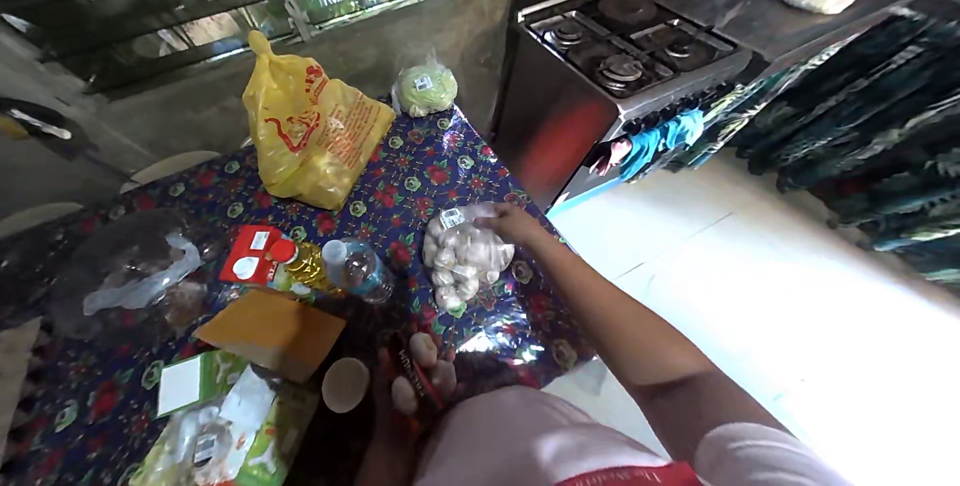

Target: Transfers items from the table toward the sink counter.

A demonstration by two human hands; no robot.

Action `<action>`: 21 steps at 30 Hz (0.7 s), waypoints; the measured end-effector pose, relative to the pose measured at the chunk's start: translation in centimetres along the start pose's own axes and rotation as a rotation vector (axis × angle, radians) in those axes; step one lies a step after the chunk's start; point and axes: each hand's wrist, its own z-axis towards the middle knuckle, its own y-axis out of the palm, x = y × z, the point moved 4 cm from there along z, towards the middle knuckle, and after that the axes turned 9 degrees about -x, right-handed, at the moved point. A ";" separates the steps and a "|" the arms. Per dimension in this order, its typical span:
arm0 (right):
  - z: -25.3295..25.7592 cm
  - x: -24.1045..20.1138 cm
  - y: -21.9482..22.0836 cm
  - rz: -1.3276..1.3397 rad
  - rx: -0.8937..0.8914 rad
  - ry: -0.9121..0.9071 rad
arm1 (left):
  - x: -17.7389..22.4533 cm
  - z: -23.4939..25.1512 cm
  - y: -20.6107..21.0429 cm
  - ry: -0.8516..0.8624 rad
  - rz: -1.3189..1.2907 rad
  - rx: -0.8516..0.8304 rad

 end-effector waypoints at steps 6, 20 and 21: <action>-2.0 -3.2 -0.1 0.091 0.062 -0.091 | -0.4 -1.6 -1.4 -0.016 -0.092 0.130; -4.8 -7.5 0.0 0.650 0.084 -0.456 | -0.2 -3.3 -2.9 -0.052 -0.208 0.104; -4.9 -7.7 0.2 0.654 0.085 -0.472 | -0.2 -3.3 -2.9 -0.061 -0.220 0.104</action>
